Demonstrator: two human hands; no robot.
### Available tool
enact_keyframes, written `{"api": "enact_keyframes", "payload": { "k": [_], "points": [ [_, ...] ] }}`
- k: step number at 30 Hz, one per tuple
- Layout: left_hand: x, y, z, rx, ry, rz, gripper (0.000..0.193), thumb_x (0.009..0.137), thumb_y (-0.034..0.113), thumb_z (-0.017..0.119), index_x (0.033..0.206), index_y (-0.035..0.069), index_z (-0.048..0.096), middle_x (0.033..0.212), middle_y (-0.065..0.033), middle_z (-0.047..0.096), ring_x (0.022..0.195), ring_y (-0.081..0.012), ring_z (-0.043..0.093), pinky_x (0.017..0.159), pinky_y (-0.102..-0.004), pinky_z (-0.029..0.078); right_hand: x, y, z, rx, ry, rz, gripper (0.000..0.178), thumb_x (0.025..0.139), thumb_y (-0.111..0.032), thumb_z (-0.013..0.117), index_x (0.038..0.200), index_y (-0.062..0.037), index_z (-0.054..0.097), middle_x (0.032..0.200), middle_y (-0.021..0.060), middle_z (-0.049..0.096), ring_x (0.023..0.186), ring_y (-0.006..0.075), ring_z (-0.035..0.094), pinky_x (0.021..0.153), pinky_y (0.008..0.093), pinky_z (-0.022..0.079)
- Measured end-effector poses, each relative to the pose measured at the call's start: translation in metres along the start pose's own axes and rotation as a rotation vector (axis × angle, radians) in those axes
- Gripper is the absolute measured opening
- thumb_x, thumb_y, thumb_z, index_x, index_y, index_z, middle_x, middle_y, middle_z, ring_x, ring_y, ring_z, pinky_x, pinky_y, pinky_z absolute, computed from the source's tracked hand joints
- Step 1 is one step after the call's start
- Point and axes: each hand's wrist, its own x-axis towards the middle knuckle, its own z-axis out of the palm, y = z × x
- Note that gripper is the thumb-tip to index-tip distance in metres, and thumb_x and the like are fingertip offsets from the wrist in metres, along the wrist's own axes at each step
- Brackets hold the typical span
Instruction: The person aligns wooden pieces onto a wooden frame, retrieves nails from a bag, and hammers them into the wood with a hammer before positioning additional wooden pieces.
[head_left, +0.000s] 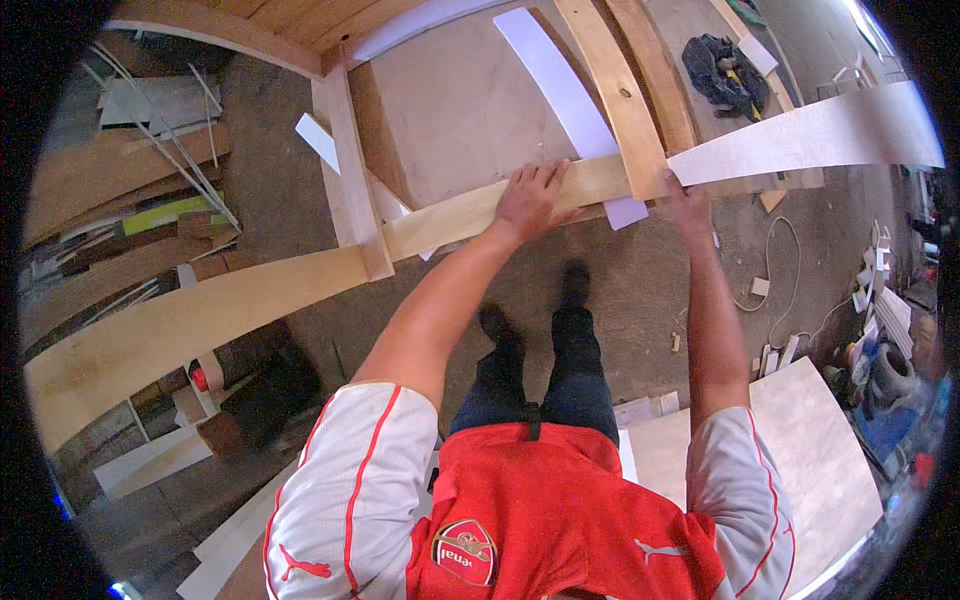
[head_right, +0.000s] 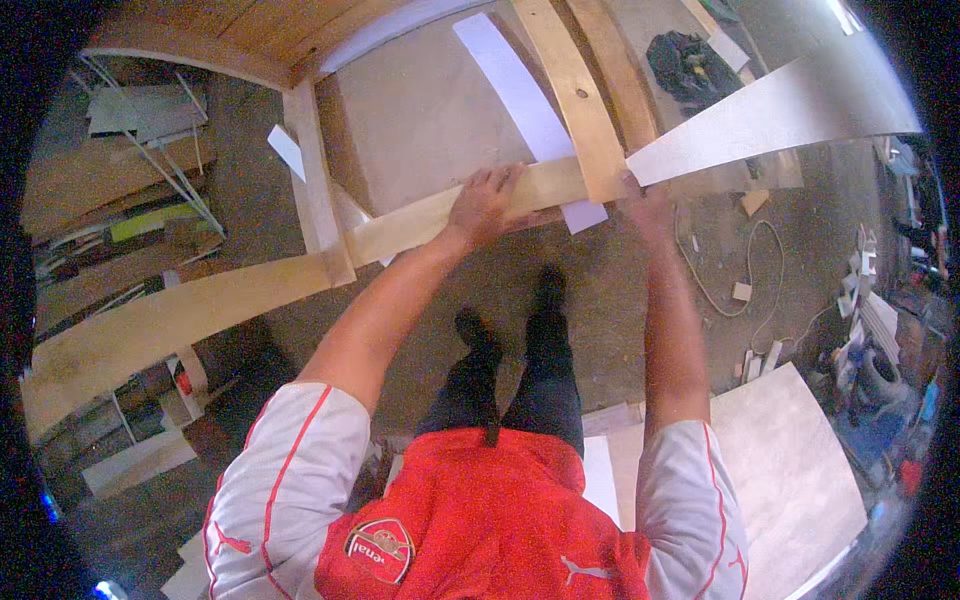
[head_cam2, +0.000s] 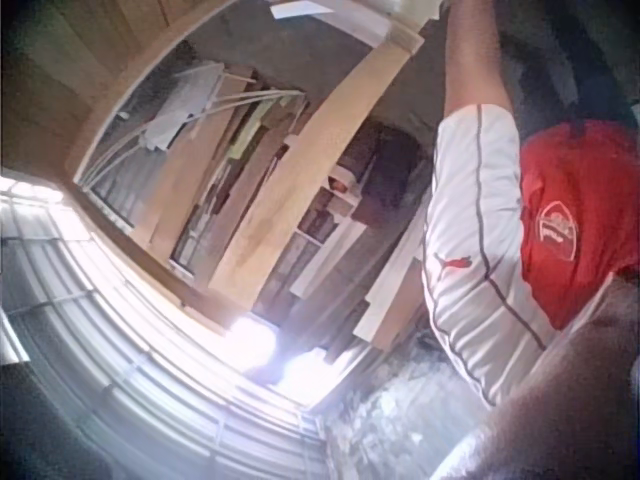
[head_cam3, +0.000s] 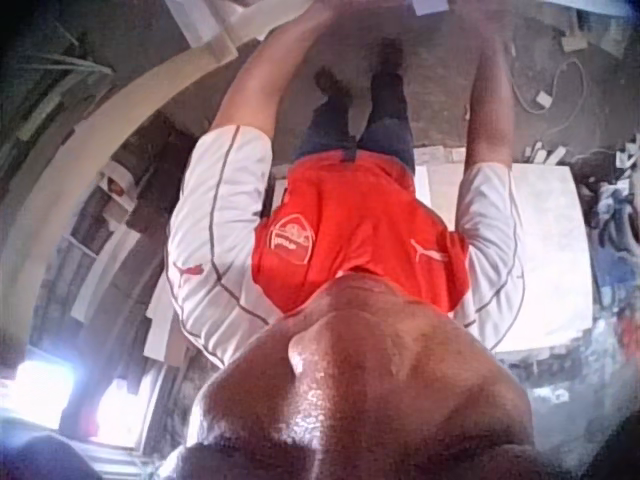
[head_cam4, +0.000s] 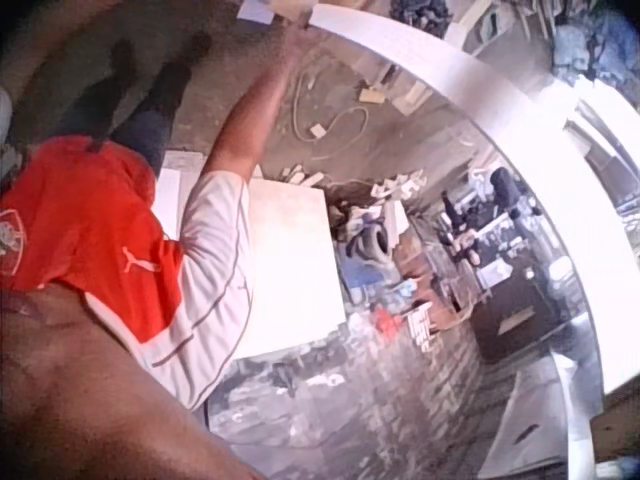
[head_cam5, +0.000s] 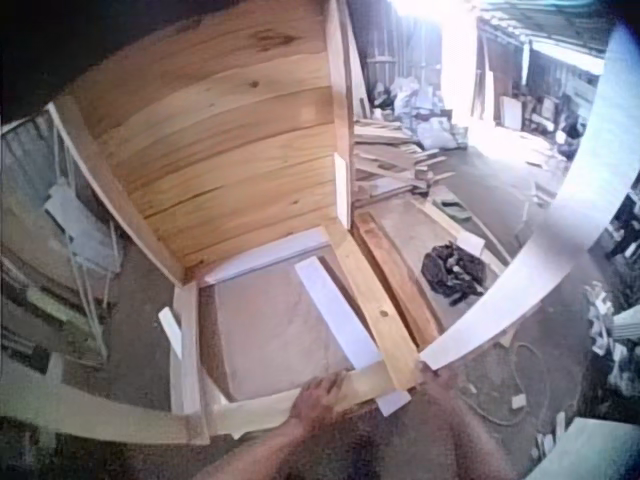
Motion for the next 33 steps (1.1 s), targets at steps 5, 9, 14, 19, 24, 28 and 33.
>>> {"api": "enact_keyframes", "payload": {
  "k": [5, 9, 14, 19, 24, 28, 33],
  "points": [
    [0.000, -0.001, 0.002, 0.022, -0.012, -0.004, 0.091, 0.086, 0.060, 0.070, 0.150, 0.000, 0.046, 0.137, -0.0180, 0.057, 0.118, -0.0375, 0.055, 0.104, -0.0486, 0.045, 0.011, 0.037, -0.002, -0.087, -0.002, -0.116, 0.045, 0.099, -0.029, 0.069, 0.130, 0.0028, 0.062, 0.123, 0.0161, 0.068, 0.115, 0.0289, 0.064, 0.099, 0.0417, 0.049],
    [-0.004, -0.003, -0.004, -0.010, -0.050, -0.036, 0.093, 0.084, 0.064, 0.070, 0.151, 0.004, 0.045, 0.141, -0.0183, 0.054, 0.130, -0.0392, 0.050, 0.111, -0.0503, 0.041, 0.011, 0.037, 0.001, 0.021, 0.022, -0.030, 0.036, 0.100, -0.016, 0.067, 0.134, -0.0039, 0.061, 0.125, 0.0087, 0.067, 0.118, 0.0202, 0.061, 0.104, 0.0347, 0.046],
    [-0.054, -0.017, -0.030, -0.100, 0.002, -0.172, 0.107, 0.079, 0.071, 0.072, 0.157, 0.009, 0.035, 0.149, -0.0191, 0.049, 0.141, -0.0408, 0.041, 0.120, -0.0534, 0.030, 0.006, 0.047, -0.032, -0.573, 0.079, 0.173, 0.040, 0.101, -0.020, 0.067, 0.138, -0.0067, 0.061, 0.127, 0.0091, 0.067, 0.121, 0.0207, 0.061, 0.103, 0.0366, 0.048],
    [-0.147, -0.068, -0.062, 0.092, 0.015, -0.330, 0.110, 0.074, 0.069, 0.077, 0.157, 0.011, 0.036, 0.152, -0.0167, 0.045, 0.144, -0.0395, 0.038, 0.120, -0.0550, 0.028, 0.004, -0.002, -0.005, -0.068, -0.065, 0.023, 0.044, 0.101, -0.026, 0.069, 0.138, -0.0056, 0.061, 0.123, 0.0097, 0.070, 0.116, 0.0191, 0.065, 0.095, 0.0351, 0.054],
    [-0.171, -0.099, -0.068, 0.260, -0.073, -0.423, 0.110, 0.071, 0.071, 0.077, 0.154, 0.010, 0.039, 0.153, -0.0147, 0.045, 0.144, -0.0373, 0.038, 0.119, -0.0529, 0.031, 0.000, -0.017, 0.001, -0.146, 0.013, 0.129, 0.043, 0.099, -0.028, 0.071, 0.135, -0.0053, 0.064, 0.120, 0.0094, 0.071, 0.112, 0.0207, 0.067, 0.097, 0.0364, 0.053],
    [-0.159, -0.094, -0.073, 0.263, -0.132, -0.447, 0.110, 0.071, 0.073, 0.075, 0.152, 0.008, 0.041, 0.153, -0.0147, 0.045, 0.145, -0.0358, 0.039, 0.118, -0.0540, 0.033, 0.000, -0.013, -0.004, -0.267, 0.012, 0.057, 0.044, 0.099, -0.028, 0.072, 0.136, -0.0054, 0.064, 0.120, 0.0087, 0.071, 0.111, 0.0209, 0.067, 0.098, 0.0366, 0.052],
    [-0.162, -0.107, -0.068, 0.251, -0.178, -0.355, 0.109, 0.072, 0.073, 0.074, 0.151, 0.005, 0.042, 0.151, -0.0171, 0.048, 0.144, -0.0346, 0.043, 0.118, -0.0540, 0.036, 0.001, 0.009, -0.005, -0.163, 0.023, 0.067, 0.053, 0.095, -0.048, 0.069, 0.133, -0.0106, 0.068, 0.124, 0.0167, 0.072, 0.118, 0.0333, 0.066, 0.102, 0.0435, 0.050]
  ]
}}
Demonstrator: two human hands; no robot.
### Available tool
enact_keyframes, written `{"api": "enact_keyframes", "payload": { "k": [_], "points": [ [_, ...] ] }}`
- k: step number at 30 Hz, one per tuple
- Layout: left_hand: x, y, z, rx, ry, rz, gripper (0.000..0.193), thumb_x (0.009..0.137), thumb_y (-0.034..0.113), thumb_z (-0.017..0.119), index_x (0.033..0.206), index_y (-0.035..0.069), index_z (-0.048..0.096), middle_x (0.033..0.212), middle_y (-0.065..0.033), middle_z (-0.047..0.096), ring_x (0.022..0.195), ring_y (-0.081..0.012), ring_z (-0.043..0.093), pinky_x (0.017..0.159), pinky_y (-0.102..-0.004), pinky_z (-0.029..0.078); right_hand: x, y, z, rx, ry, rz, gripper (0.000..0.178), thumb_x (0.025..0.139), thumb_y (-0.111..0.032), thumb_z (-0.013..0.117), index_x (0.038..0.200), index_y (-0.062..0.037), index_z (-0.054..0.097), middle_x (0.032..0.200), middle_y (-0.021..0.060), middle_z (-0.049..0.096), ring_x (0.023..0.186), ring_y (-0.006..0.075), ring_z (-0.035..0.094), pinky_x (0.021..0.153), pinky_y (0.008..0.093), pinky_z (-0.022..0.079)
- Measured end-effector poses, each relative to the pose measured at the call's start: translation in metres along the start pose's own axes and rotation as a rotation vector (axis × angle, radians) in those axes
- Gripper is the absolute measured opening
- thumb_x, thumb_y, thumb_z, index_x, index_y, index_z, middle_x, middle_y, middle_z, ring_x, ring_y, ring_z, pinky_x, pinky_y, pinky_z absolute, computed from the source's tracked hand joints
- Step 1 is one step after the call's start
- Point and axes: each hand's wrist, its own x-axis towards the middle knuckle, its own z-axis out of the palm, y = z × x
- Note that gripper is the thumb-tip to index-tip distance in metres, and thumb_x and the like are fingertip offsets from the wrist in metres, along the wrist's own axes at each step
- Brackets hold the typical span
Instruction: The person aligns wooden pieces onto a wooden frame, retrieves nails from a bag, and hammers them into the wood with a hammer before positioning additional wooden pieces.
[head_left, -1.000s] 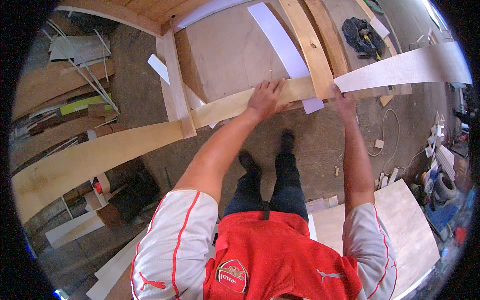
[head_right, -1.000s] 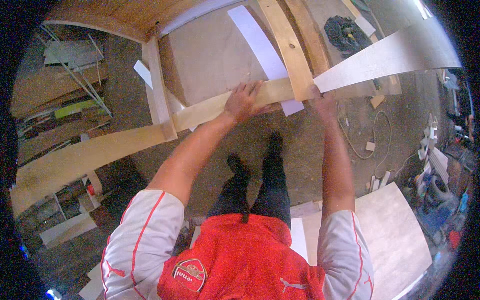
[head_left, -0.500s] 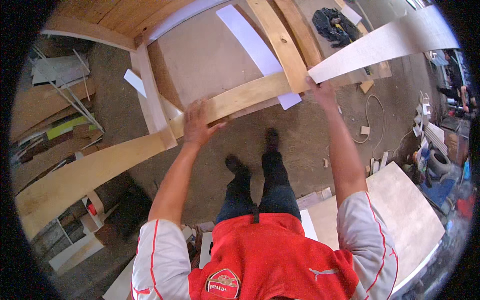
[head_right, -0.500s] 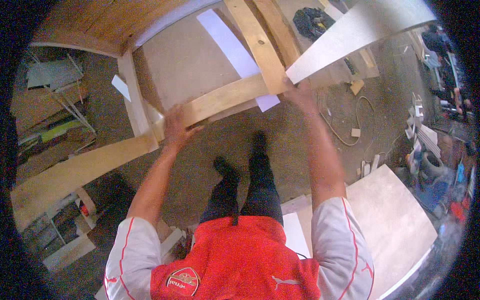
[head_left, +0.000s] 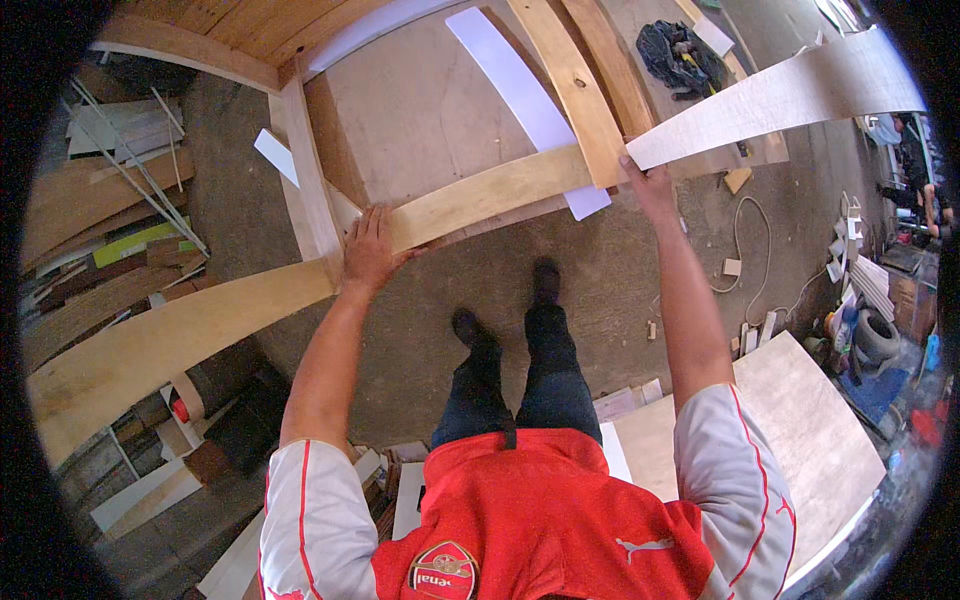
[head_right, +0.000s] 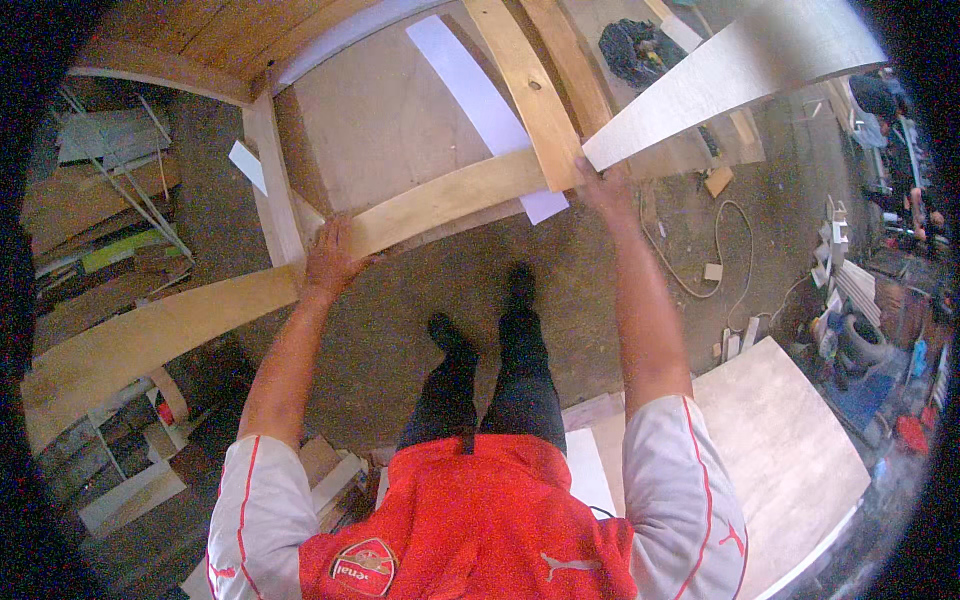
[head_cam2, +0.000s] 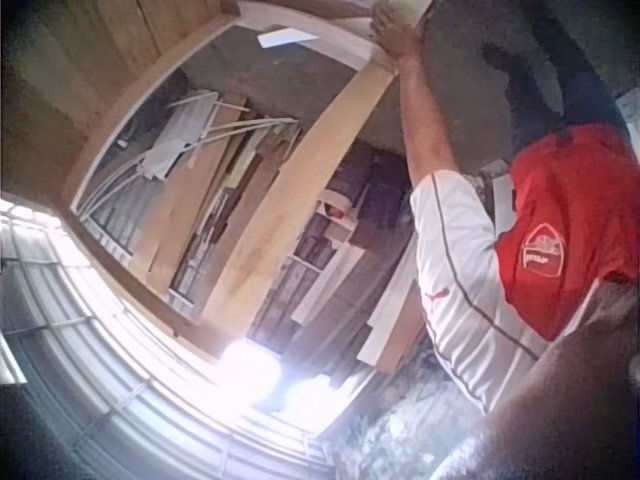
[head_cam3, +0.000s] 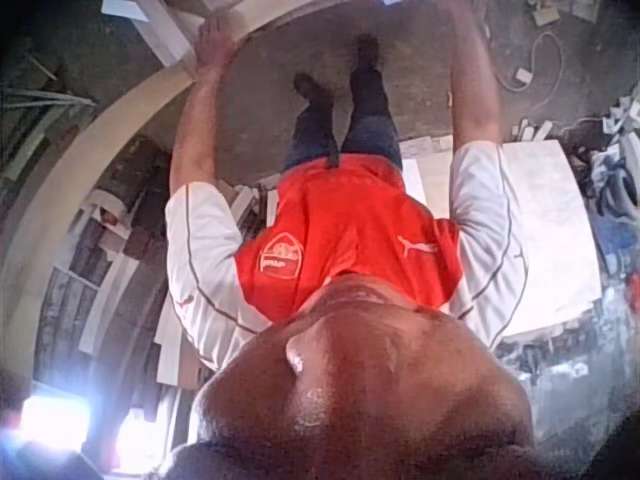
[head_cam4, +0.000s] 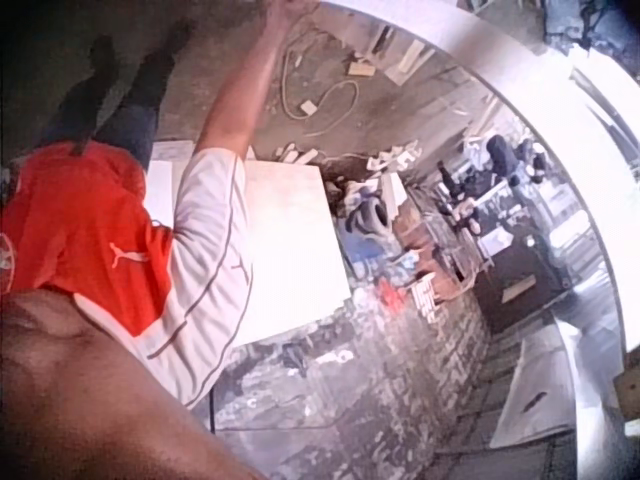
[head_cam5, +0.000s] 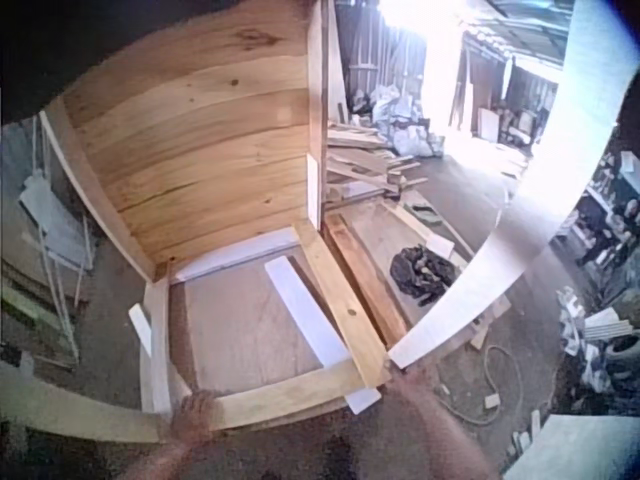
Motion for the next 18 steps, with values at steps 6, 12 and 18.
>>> {"api": "enact_keyframes", "payload": {
  "k": [6, 12, 18],
  "points": [
    [0.001, -0.022, 0.017, 0.030, -0.004, 0.074, 0.109, 0.073, 0.066, 0.078, 0.150, 0.000, 0.040, 0.153, -0.0190, 0.047, 0.144, -0.0391, 0.043, 0.117, -0.0504, 0.040, -0.001, -0.019, 0.000, 0.020, -0.025, -0.110, 0.049, 0.094, -0.044, 0.072, 0.125, -0.0065, 0.070, 0.119, 0.0156, 0.073, 0.113, 0.0331, 0.068, 0.099, 0.0445, 0.051],
    [0.012, -0.029, 0.013, -0.059, 0.051, 0.120, 0.104, 0.073, 0.060, 0.081, 0.150, 0.003, 0.041, 0.151, -0.0182, 0.049, 0.143, -0.0408, 0.043, 0.115, -0.0510, 0.041, 0.006, -0.008, 0.000, 0.124, -0.019, -0.124, 0.055, 0.087, -0.029, 0.084, 0.132, -0.0036, 0.065, 0.121, 0.0099, 0.071, 0.112, 0.0204, 0.066, 0.099, 0.0365, 0.052],
    [0.018, 0.002, -0.021, 0.103, -0.117, -0.050, 0.111, 0.068, 0.066, 0.081, 0.151, 0.004, 0.039, 0.155, -0.0162, 0.044, 0.148, -0.0393, 0.036, 0.119, -0.0577, 0.034, -0.006, -0.022, 0.002, 0.125, -0.009, -0.119, 0.065, 0.078, -0.020, 0.091, 0.131, 0.0016, 0.061, 0.118, 0.0118, 0.070, 0.111, 0.0214, 0.066, 0.097, 0.0367, 0.053]
  ]
}}
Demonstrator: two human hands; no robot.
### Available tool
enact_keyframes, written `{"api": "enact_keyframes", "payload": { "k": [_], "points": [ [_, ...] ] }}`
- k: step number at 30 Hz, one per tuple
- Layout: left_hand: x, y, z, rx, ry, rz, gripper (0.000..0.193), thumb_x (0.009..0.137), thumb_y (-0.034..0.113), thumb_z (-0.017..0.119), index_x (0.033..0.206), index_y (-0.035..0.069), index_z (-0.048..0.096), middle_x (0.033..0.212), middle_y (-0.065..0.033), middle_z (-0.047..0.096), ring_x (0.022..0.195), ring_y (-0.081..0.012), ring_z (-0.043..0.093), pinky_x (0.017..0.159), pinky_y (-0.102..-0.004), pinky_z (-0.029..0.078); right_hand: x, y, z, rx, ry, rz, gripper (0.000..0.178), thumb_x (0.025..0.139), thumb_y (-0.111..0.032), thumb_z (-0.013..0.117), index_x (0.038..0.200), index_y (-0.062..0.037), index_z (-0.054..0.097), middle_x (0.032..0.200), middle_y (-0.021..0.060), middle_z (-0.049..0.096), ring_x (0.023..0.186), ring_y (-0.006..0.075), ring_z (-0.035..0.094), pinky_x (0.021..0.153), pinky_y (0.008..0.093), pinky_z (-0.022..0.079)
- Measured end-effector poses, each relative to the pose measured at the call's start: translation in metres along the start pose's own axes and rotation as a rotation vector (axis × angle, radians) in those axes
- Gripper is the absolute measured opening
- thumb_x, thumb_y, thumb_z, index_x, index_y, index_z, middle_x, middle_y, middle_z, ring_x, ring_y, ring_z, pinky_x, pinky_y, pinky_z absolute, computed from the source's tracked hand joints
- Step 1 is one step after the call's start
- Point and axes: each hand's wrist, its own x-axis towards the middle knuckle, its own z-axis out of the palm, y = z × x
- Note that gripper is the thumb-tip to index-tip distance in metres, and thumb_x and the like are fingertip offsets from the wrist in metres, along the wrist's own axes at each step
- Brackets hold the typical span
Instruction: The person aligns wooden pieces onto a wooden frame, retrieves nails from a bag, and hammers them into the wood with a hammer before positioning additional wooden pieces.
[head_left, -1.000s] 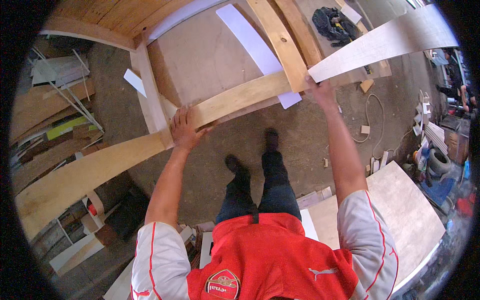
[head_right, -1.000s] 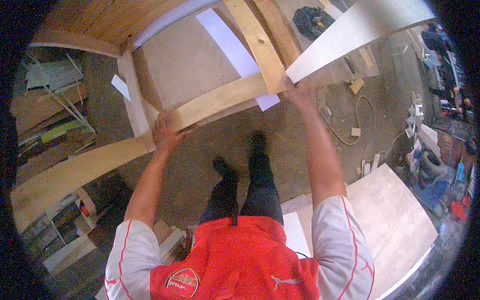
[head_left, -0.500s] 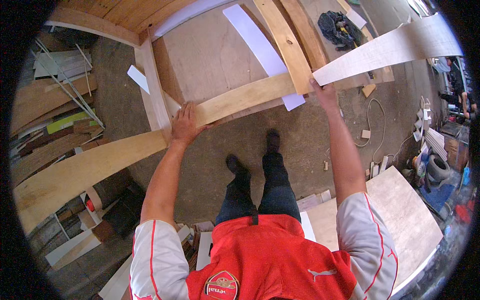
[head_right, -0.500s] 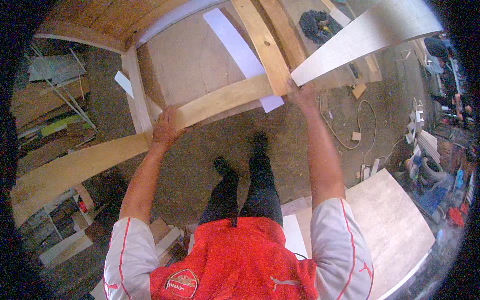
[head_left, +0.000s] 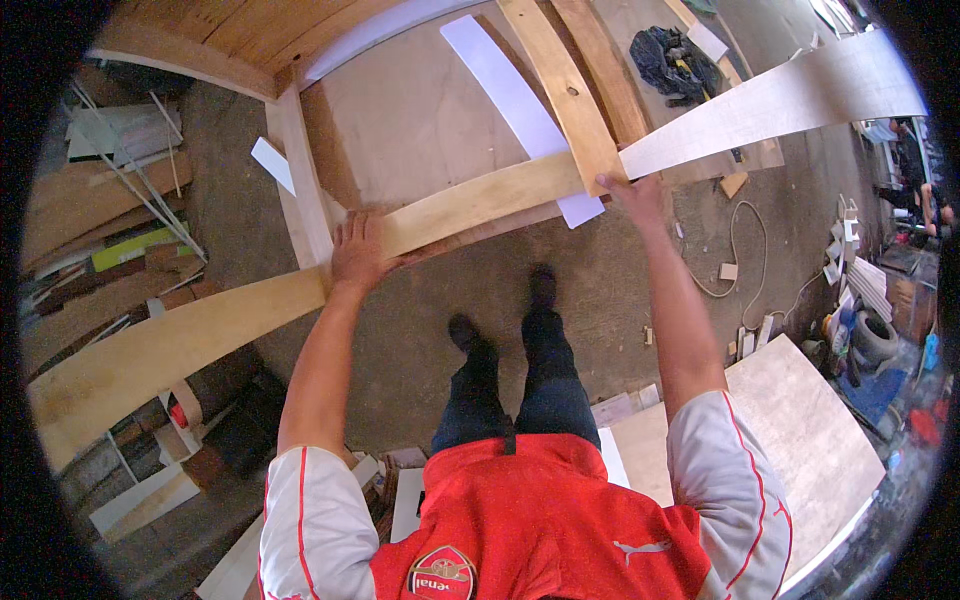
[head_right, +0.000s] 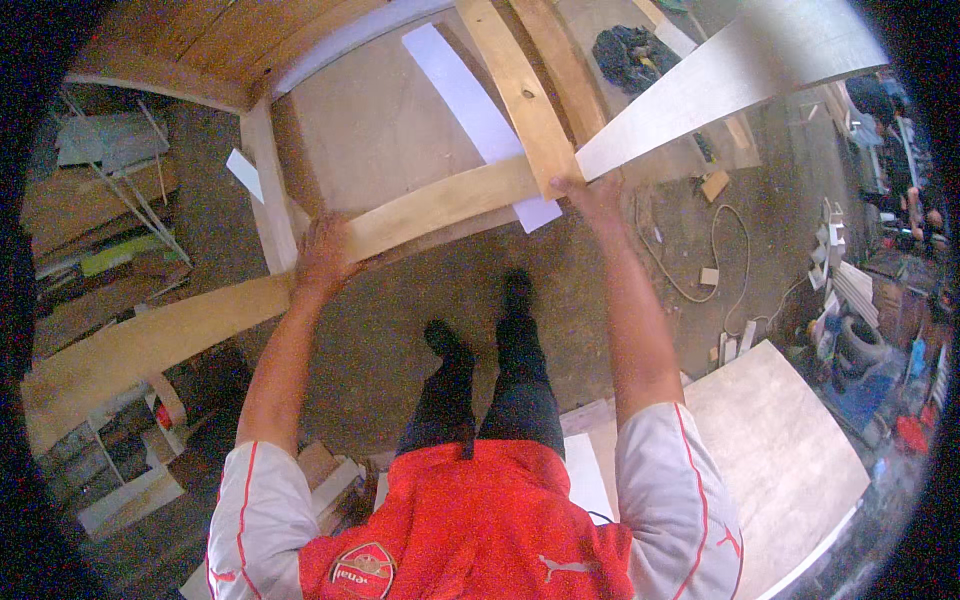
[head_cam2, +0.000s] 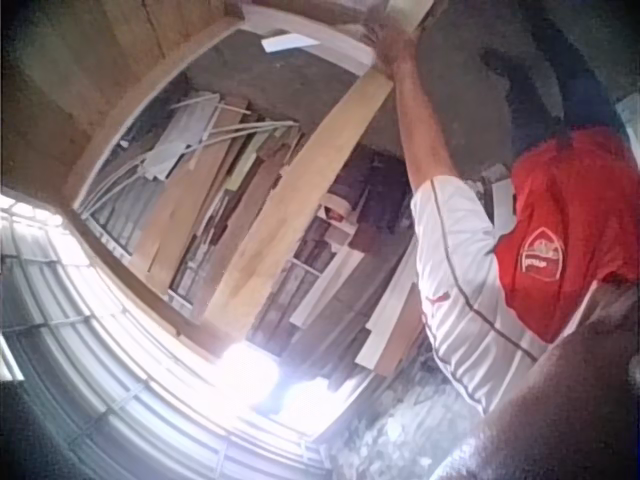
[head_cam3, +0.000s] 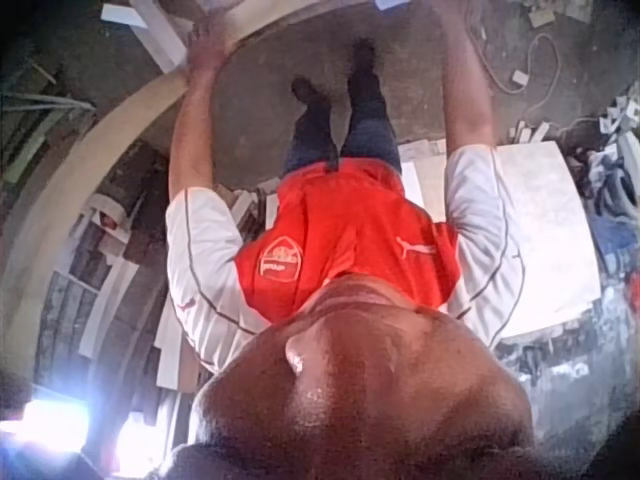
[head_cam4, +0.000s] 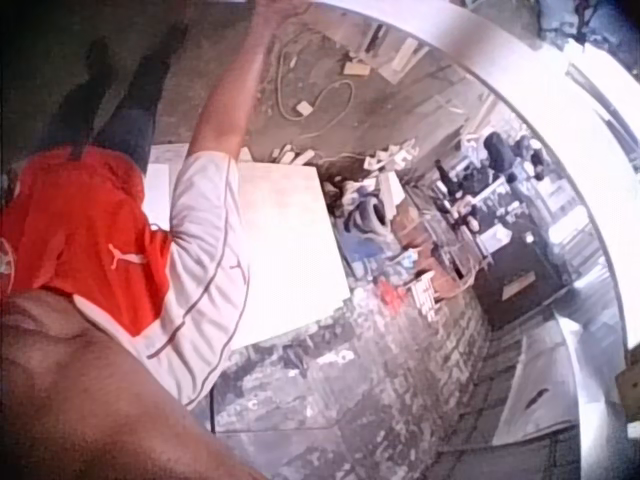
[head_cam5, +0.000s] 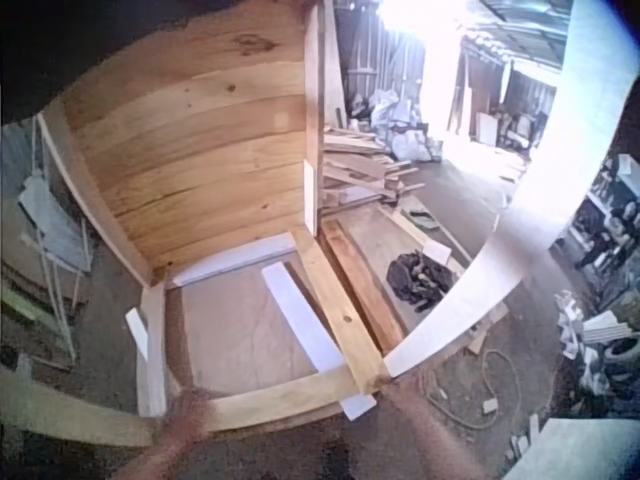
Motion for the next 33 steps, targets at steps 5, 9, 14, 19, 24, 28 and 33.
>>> {"api": "enact_keyframes", "payload": {
  "k": [5, 9, 14, 19, 24, 28, 33],
  "points": [
    [-0.004, -0.010, 0.009, -0.031, 0.026, -0.021, 0.113, 0.068, 0.069, 0.080, 0.151, 0.004, 0.039, 0.157, -0.0166, 0.042, 0.149, -0.0393, 0.034, 0.119, -0.0596, 0.032, -0.003, -0.004, 0.010, 0.037, 0.012, 0.112, 0.063, 0.075, -0.019, 0.093, 0.125, 0.0043, 0.061, 0.118, 0.0136, 0.070, 0.108, 0.0228, 0.067, 0.095, 0.0362, 0.054],
    [-0.007, -0.021, 0.015, -0.096, 0.059, 0.006, 0.112, 0.068, 0.065, 0.082, 0.152, 0.005, 0.039, 0.158, -0.0183, 0.041, 0.149, -0.0396, 0.034, 0.121, -0.0578, 0.030, -0.005, -0.004, 0.016, 0.105, 0.051, 0.100, 0.061, 0.074, -0.017, 0.093, 0.122, 0.0051, 0.062, 0.116, 0.0131, 0.071, 0.105, 0.0229, 0.068, 0.092, 0.0359, 0.055],
    [-0.016, -0.029, 0.015, -0.081, 0.067, -0.016, 0.110, 0.070, 0.066, 0.081, 0.153, 0.007, 0.039, 0.158, -0.0200, 0.039, 0.149, -0.0397, 0.033, 0.124, -0.0558, 0.026, -0.003, 0.008, 0.016, 0.110, 0.014, 0.162, 0.062, 0.075, -0.018, 0.093, 0.122, 0.0054, 0.061, 0.115, 0.0140, 0.070, 0.108, 0.0241, 0.067, 0.093, 0.0380, 0.056],
    [-0.016, -0.024, 0.013, -0.027, 0.075, -0.047, 0.111, 0.070, 0.068, 0.080, 0.153, 0.007, 0.039, 0.157, -0.0206, 0.041, 0.149, -0.0401, 0.033, 0.126, -0.0549, 0.022, -0.003, 0.050, 0.015, -0.019, 0.150, 0.036, 0.072, 0.072, -0.019, 0.095, 0.127, 0.0050, 0.056, 0.123, 0.0166, 0.065, 0.114, 0.0269, 0.064, 0.096, 0.0406, 0.056],
    [-0.027, -0.035, 0.019, -0.114, 0.132, -0.076, 0.108, 0.069, 0.066, 0.082, 0.149, 0.006, 0.044, 0.156, -0.0205, 0.042, 0.150, -0.0390, 0.031, 0.126, -0.0562, 0.022, -0.021, -0.017, 0.034, -0.293, 0.327, 0.041, 0.101, 0.061, -0.035, 0.097, 0.138, 0.0064, 0.048, 0.130, 0.0249, 0.062, 0.123, 0.0408, 0.059, 0.108, 0.0482, 0.045],
    [-0.023, -0.040, 0.020, -0.178, 0.136, -0.042, 0.105, 0.068, 0.063, 0.084, 0.148, 0.007, 0.046, 0.156, -0.0214, 0.041, 0.150, -0.0402, 0.031, 0.126, -0.0567, 0.022, -0.021, -0.032, 0.027, -0.310, 0.237, 0.178, 0.103, 0.059, -0.037, 0.098, 0.139, 0.0057, 0.048, 0.130, 0.0260, 0.062, 0.123, 0.0413, 0.059, 0.107, 0.0496, 0.046],
    [-0.027, -0.045, 0.019, -0.244, 0.059, -0.043, 0.101, 0.071, 0.060, 0.084, 0.149, 0.010, 0.045, 0.158, -0.0208, 0.039, 0.151, -0.0409, 0.029, 0.127, -0.0564, 0.021, -0.027, -0.059, 0.028, 0.066, 0.107, 0.290, 0.111, 0.066, -0.045, 0.093, 0.147, 0.0074, 0.039, 0.141, 0.0307, 0.055, 0.134, 0.0439, 0.052, 0.115, 0.0482, 0.039]
  ]
}}
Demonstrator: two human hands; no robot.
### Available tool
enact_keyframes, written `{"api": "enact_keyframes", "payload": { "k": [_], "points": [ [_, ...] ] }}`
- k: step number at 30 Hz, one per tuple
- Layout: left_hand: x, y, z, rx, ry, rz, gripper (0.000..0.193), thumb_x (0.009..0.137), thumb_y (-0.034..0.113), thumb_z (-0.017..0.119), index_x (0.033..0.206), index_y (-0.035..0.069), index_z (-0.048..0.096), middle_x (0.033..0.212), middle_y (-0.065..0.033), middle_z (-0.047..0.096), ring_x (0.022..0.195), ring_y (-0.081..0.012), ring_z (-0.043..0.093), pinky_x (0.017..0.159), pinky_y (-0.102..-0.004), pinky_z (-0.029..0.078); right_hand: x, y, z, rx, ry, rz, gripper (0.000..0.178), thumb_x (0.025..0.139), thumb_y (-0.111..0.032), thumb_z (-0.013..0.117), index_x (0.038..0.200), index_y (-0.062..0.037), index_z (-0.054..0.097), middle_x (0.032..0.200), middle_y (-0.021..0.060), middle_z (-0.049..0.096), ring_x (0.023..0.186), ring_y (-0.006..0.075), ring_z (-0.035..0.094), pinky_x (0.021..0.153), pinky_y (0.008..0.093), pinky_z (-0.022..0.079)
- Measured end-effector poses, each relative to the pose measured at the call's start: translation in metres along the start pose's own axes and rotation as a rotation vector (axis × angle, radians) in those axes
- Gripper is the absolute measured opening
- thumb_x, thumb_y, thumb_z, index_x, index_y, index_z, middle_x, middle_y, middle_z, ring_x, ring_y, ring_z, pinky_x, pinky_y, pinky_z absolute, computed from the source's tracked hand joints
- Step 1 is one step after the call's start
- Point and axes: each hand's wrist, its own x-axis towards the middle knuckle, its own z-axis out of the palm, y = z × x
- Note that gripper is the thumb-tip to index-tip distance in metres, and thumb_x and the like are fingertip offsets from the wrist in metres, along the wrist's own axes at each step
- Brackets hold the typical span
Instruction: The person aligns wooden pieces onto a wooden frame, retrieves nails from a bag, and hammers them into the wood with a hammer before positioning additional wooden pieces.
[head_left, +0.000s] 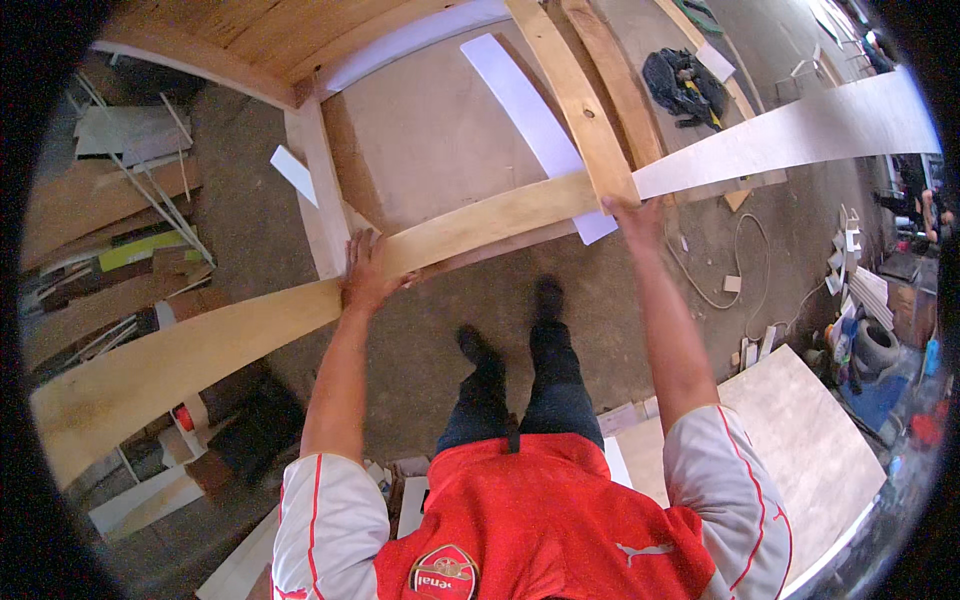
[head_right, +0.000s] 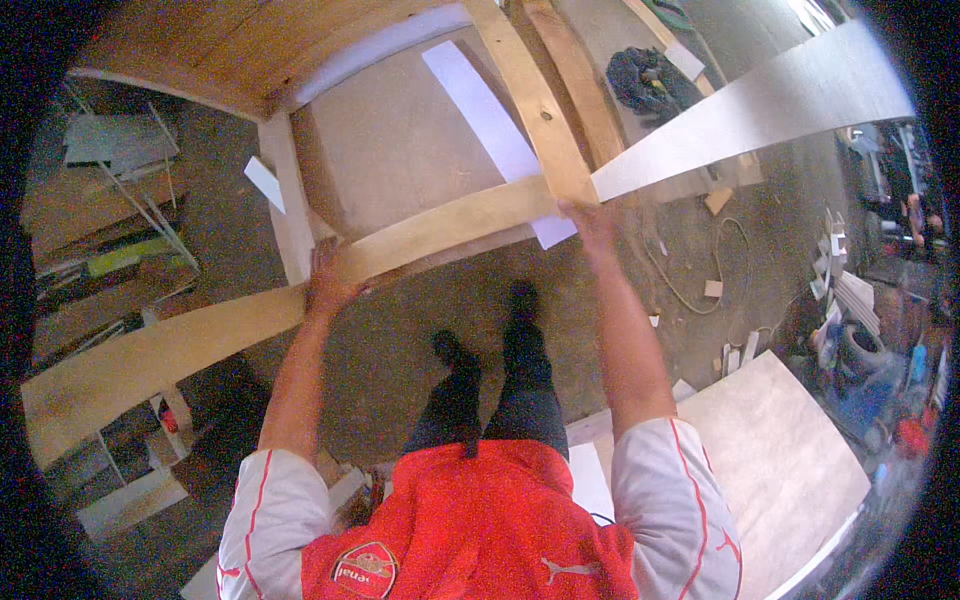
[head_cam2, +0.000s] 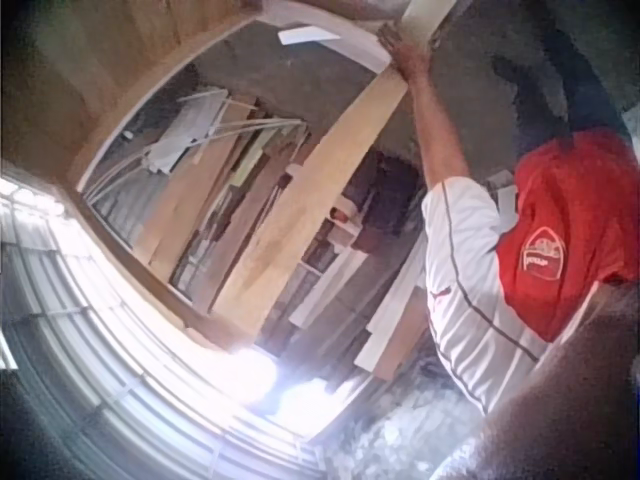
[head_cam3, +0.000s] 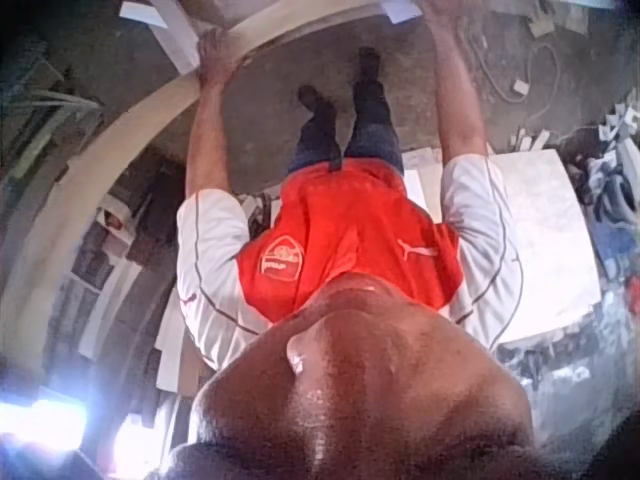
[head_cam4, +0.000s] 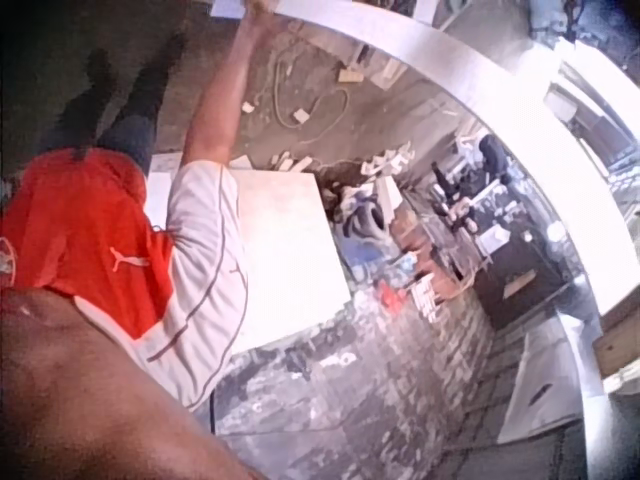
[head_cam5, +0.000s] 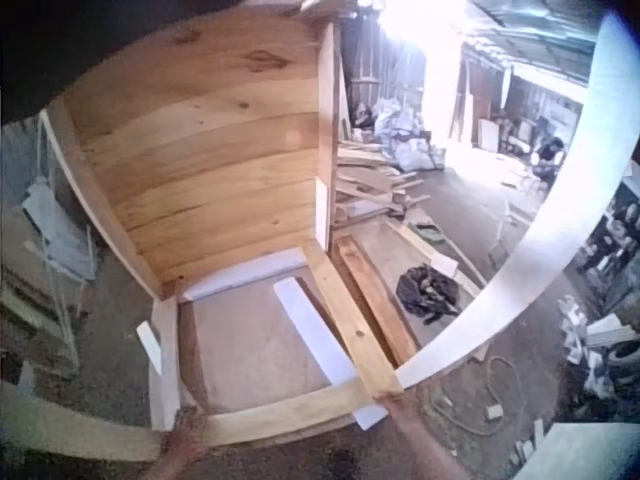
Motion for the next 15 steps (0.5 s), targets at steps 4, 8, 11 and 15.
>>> {"api": "enact_keyframes", "payload": {
  "k": [4, 8, 11, 15],
  "points": [
    [0.001, -0.007, 0.006, 0.035, 0.030, 0.032, 0.102, 0.071, 0.063, 0.083, 0.150, 0.011, 0.045, 0.160, -0.0202, 0.036, 0.152, -0.0403, 0.026, 0.127, -0.0567, 0.020, 0.007, 0.002, 0.000, -0.068, -0.026, 0.044, 0.114, 0.066, -0.042, 0.094, 0.150, 0.0074, 0.035, 0.147, 0.0298, 0.051, 0.138, 0.0418, 0.049, 0.117, 0.0470, 0.038],
    [-0.001, 0.016, -0.012, 0.106, -0.001, -0.047, 0.106, 0.070, 0.067, 0.081, 0.153, 0.012, 0.044, 0.161, -0.0198, 0.033, 0.154, -0.0392, 0.022, 0.126, -0.0582, 0.019, 0.024, 0.036, -0.001, -0.160, 0.096, -0.138, 0.109, 0.065, -0.031, 0.096, 0.147, 0.0075, 0.037, 0.144, 0.0259, 0.051, 0.134, 0.0381, 0.051, 0.116, 0.0459, 0.039],
    [-0.006, 0.027, -0.020, 0.111, -0.001, -0.124, 0.109, 0.069, 0.067, 0.082, 0.154, 0.013, 0.043, 0.163, -0.0201, 0.030, 0.155, -0.0391, 0.019, 0.126, -0.0589, 0.018, 0.029, 0.045, 0.000, -0.113, 0.063, -0.148, 0.119, 0.066, -0.033, 0.096, 0.153, 0.0080, 0.026, 0.152, 0.0283, 0.043, 0.141, 0.0387, 0.044, 0.120, 0.0456, 0.034],
    [-0.016, 0.011, -0.013, 0.071, 0.037, -0.168, 0.109, 0.068, 0.063, 0.085, 0.155, 0.014, 0.042, 0.166, -0.0204, 0.023, 0.156, -0.0405, 0.016, 0.126, -0.0587, 0.018, 0.022, 0.036, 0.010, -0.104, 0.032, -0.121, 0.117, 0.067, -0.031, 0.096, 0.153, 0.0081, 0.027, 0.148, 0.0273, 0.047, 0.139, 0.0373, 0.047, 0.118, 0.0452, 0.035]
  ]
}}
